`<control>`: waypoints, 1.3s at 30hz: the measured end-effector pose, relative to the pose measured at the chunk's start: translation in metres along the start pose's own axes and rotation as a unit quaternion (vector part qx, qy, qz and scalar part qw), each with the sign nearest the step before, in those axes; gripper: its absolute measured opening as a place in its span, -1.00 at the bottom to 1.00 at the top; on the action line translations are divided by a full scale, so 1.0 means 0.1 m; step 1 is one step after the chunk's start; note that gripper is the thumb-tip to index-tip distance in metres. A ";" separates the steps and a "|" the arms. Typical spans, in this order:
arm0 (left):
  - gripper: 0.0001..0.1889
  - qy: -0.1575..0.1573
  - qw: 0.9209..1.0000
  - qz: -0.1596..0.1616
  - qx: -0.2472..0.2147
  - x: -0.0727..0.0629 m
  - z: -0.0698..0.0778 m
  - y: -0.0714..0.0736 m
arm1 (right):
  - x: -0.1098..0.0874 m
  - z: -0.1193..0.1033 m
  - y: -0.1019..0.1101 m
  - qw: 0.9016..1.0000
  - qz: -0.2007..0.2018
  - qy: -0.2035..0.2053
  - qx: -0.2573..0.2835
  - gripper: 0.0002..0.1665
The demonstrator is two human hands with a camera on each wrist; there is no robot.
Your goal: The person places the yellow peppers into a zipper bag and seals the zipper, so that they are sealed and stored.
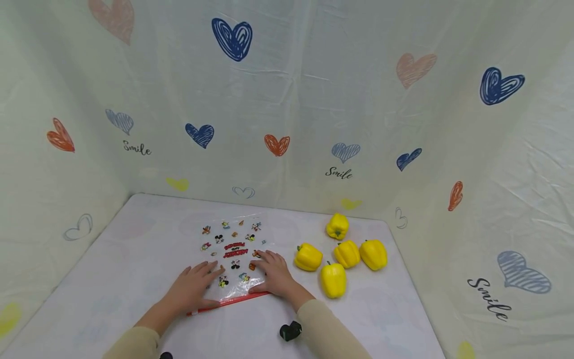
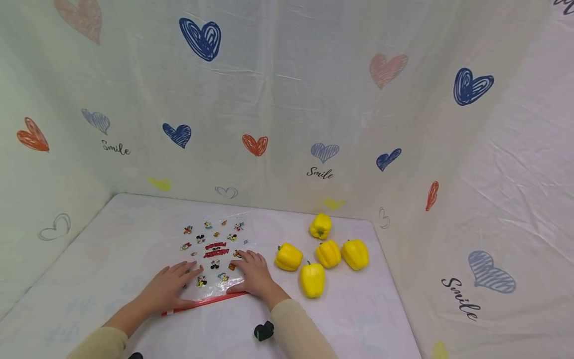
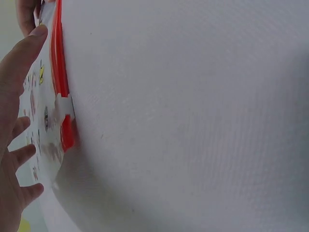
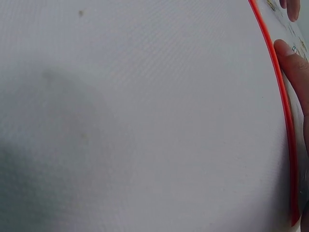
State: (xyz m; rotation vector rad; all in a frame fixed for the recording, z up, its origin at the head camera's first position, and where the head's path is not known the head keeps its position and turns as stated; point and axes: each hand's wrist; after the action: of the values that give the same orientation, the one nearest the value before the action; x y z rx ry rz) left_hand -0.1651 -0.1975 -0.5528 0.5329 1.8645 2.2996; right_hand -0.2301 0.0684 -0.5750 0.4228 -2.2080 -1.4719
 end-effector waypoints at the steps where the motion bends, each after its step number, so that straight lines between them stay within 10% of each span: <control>1: -0.05 -0.001 1.000 0.002 -0.004 -0.01 0.00 -0.01 | 0.00 0.00 0.00 1.000 0.001 0.001 -0.001 -0.07; 39: -0.19 -0.012 0.999 0.013 -0.034 -0.10 0.02 -0.04 | -0.06 -0.05 -0.05 0.996 0.006 0.081 -0.043 -0.16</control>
State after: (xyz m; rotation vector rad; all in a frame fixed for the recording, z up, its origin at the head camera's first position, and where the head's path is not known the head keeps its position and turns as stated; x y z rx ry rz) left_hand -0.1553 -0.1979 -0.5583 0.5776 1.7717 2.3523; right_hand -0.2223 0.0653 -0.5792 0.4810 -2.0099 -1.4655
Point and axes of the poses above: each hand's wrist, its own x-axis towards the middle knuckle, its own y-axis out of the back of the hand, z = x × y, and after that the axes turned 15 degrees about z, right-handed
